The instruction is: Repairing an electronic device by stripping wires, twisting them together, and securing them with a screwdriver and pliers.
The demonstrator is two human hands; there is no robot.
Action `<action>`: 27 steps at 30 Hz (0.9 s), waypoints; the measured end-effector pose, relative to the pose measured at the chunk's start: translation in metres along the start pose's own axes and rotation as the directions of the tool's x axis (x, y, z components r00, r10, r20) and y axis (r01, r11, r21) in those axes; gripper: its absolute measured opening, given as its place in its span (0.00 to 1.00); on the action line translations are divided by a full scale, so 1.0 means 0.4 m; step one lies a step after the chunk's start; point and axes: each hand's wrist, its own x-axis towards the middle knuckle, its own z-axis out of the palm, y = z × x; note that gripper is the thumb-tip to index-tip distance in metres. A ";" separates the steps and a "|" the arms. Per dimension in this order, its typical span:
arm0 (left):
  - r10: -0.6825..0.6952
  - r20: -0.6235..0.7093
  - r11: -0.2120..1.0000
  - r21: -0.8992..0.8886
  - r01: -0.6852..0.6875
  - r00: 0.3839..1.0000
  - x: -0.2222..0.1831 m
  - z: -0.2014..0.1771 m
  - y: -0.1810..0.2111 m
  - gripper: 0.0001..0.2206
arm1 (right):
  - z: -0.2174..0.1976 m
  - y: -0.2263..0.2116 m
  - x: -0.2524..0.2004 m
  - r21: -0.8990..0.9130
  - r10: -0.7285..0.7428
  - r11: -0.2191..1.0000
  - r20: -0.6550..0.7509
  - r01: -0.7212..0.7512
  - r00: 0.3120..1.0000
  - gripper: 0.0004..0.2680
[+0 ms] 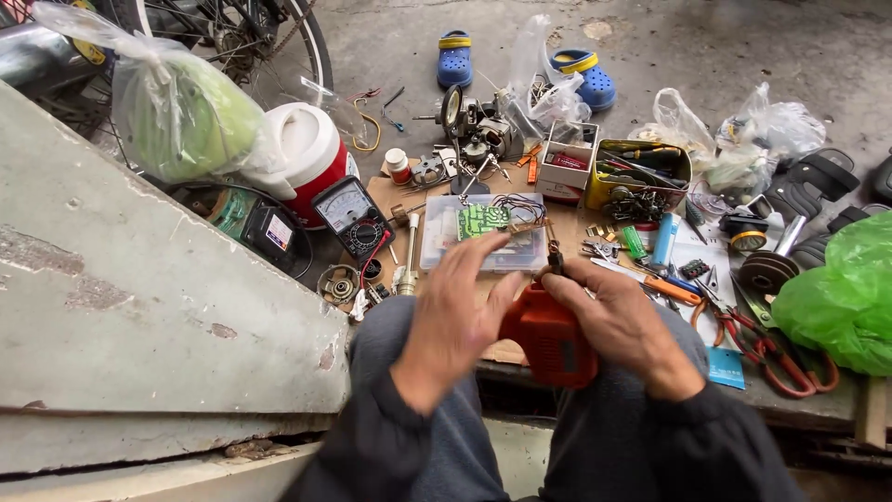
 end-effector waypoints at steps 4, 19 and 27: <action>-0.321 0.645 0.862 -0.105 0.496 0.694 0.065 -0.004 -0.034 0.45 | -0.086 -0.004 0.098 0.125 0.079 0.986 0.210 -0.107 0.975 0.12; -0.509 0.590 0.850 0.234 0.471 0.627 0.042 0.074 -0.132 0.30 | 0.052 0.028 0.181 0.031 0.202 0.977 0.184 -0.211 0.962 0.14; -0.473 0.530 0.846 0.495 0.196 0.704 -0.114 0.257 -0.493 0.23 | 0.326 0.431 0.190 0.503 0.530 0.778 -0.203 -0.377 0.823 0.11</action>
